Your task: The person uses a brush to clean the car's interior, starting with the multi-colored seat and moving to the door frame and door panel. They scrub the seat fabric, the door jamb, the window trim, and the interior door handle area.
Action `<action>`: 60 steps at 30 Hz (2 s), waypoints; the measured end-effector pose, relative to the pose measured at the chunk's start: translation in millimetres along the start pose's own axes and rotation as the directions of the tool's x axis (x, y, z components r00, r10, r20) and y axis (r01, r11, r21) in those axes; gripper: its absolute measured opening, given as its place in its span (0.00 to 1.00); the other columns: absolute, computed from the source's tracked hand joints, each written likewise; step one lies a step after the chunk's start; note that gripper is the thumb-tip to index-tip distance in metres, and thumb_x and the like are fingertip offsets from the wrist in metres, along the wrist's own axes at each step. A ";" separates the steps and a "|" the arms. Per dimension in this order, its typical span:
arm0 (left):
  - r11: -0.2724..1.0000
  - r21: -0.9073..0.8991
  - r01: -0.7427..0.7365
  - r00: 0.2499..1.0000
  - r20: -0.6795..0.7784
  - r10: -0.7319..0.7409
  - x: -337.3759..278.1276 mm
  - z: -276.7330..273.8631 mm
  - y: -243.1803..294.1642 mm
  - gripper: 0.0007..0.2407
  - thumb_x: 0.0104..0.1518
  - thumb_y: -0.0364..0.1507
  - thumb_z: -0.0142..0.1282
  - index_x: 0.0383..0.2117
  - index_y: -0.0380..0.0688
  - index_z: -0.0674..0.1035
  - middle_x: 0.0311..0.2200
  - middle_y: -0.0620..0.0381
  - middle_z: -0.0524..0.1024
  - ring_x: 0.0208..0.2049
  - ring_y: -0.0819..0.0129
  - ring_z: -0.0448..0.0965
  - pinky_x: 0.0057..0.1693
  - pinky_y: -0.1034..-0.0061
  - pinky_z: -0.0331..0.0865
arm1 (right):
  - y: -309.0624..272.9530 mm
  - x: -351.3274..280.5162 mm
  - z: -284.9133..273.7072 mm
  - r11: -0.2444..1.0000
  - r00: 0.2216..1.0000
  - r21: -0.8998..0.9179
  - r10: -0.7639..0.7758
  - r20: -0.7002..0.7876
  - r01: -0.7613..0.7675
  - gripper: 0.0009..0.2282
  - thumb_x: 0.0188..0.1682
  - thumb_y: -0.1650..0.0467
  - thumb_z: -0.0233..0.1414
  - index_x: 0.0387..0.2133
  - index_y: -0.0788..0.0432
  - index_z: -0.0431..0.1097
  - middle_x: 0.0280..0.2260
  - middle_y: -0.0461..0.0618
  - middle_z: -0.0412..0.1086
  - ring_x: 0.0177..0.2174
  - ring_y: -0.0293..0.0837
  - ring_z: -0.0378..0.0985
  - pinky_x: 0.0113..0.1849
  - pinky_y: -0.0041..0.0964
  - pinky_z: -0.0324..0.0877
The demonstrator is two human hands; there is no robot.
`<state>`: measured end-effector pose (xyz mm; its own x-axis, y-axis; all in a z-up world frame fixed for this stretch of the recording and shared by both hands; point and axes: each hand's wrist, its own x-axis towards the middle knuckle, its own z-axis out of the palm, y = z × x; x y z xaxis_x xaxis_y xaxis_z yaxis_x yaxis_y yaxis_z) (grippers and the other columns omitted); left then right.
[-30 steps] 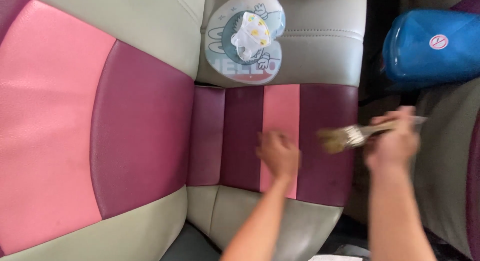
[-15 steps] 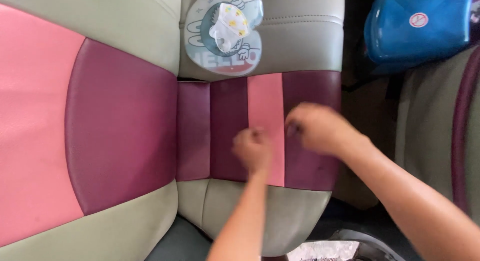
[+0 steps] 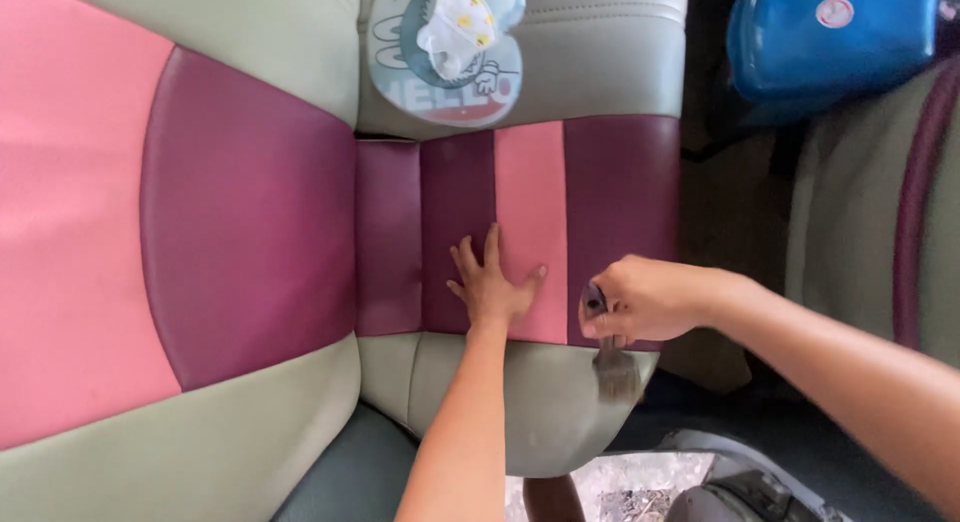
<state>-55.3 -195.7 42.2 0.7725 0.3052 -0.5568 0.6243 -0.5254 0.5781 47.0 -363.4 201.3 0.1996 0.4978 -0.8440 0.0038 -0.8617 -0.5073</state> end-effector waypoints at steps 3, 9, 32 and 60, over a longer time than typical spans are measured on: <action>0.998 0.051 0.039 0.987 0.157 -0.047 -8.5 -13.2 8.0 0.43 0.51 0.51 0.62 0.73 0.68 0.48 0.73 0.42 0.38 0.75 0.40 0.29 0.66 0.23 0.33 | -5.8 -7.5 -22.5 0.992 0.931 -0.123 -0.050 -0.362 0.005 0.06 0.47 0.65 0.59 0.33 0.51 0.82 0.30 0.48 0.83 0.32 0.45 0.88 0.35 0.40 0.80; 0.988 0.117 0.098 0.898 0.417 -0.138 -13.1 -49.0 30.6 0.55 0.43 0.49 0.68 0.74 0.69 0.35 0.74 0.43 0.23 0.74 0.44 0.15 0.68 0.28 0.25 | 124.0 34.5 40.9 0.132 0.733 -0.986 -0.661 -0.162 -0.099 0.03 0.36 0.69 0.56 0.19 0.42 0.76 0.28 0.41 0.69 0.30 0.48 0.75 0.31 0.47 0.78; 0.975 -0.011 0.220 0.815 0.551 -0.178 67.3 -53.2 -95.1 0.14 0.61 0.41 0.52 0.31 0.49 0.88 0.70 0.69 0.60 0.74 0.67 0.50 0.75 0.59 0.47 | -20.2 62.5 90.6 0.939 0.936 0.070 -0.327 -0.131 0.338 0.09 0.45 0.67 0.59 0.22 0.62 0.74 0.18 0.56 0.78 0.23 0.52 0.84 0.29 0.44 0.75; 0.789 -0.480 0.384 0.912 0.332 -0.242 59.8 -181.0 -101.5 0.22 0.60 0.38 0.58 0.62 0.54 0.74 0.65 0.52 0.68 0.70 0.54 0.60 0.68 0.50 0.59 | -81.7 209.4 155.7 0.806 0.649 0.081 -0.408 -0.642 0.586 0.14 0.44 0.72 0.60 0.43 0.49 0.79 0.40 0.47 0.81 0.46 0.49 0.81 0.48 0.42 0.74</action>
<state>-51.5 19.7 58.1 0.5145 0.1419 -0.8457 0.8450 0.0841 0.5282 -64.0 -173.4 38.9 0.7570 0.6118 -0.2294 0.0407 -0.3946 -0.9180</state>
